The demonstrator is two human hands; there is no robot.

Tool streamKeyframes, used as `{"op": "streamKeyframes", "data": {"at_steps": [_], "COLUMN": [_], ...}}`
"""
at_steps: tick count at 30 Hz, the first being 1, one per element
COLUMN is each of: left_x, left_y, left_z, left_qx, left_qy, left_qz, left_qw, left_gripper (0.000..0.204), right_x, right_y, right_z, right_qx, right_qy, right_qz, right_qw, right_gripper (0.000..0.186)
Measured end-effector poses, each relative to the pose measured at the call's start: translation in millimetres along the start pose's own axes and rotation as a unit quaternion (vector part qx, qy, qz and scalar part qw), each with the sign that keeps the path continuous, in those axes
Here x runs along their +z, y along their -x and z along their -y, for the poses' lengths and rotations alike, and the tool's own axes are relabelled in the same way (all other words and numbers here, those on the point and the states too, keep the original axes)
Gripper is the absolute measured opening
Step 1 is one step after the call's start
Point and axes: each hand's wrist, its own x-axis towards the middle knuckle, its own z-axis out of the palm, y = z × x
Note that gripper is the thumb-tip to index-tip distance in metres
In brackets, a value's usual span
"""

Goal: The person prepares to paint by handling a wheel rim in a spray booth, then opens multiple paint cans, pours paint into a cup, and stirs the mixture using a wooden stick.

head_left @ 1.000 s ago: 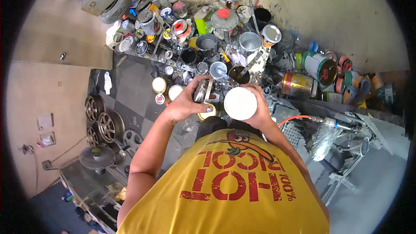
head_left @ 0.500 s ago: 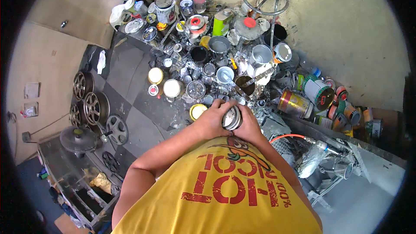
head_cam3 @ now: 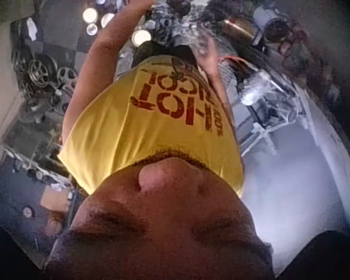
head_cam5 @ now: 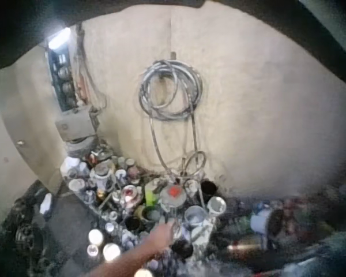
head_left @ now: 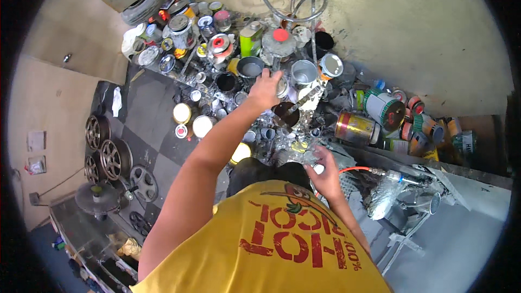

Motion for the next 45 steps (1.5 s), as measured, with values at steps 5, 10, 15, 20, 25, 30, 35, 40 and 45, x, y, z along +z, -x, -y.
{"op": "streamKeyframes", "data": {"at_steps": [5,10,15,20,25,30,35,40,45], "left_x": [70,106,114,108,84,25,-35,-50,-38], "left_y": [-63,-88,-90,-79,-62,-4,93,172,231], "left_z": [-4,-4,3,4,5,9,24,39,56], "left_qx": [-0.107,-0.140,-0.140,-0.154,-0.151,-0.084,-0.110,-0.181,-0.238], "left_qy": [-0.019,-0.017,-0.027,0.011,0.035,0.083,0.123,0.091,0.084], "left_qz": [0.045,0.037,0.026,0.005,-0.041,-0.087,-0.133,-0.139,-0.104], "left_qw": [0.993,0.989,0.989,0.988,0.987,0.989,0.977,0.969,0.962], "left_gripper": [0.095,0.085,0.085,0.087,0.084,0.089,0.101,0.097,0.100], "right_x": [-28,-42,-52,-51,-52,-47,-15,46,117], "right_y": [47,88,98,72,59,46,15,-27,-73], "right_z": [-20,-25,-39,-28,-31,-34,-62,-118,-109], "right_qx": [0.042,0.140,0.160,0.121,0.094,0.070,0.052,0.073,0.102], "right_qy": [0.019,-0.024,-0.014,0.036,0.074,0.051,0.004,-0.041,-0.099], "right_qz": [-0.044,-0.090,-0.075,-0.046,-0.009,0.007,0.072,0.149,0.089], "right_qw": [0.998,0.986,0.984,0.991,0.993,0.996,0.996,0.985,0.986], "right_gripper": [0.054,0.040,0.033,0.034,0.033,0.032,0.032,0.036,0.057]}}
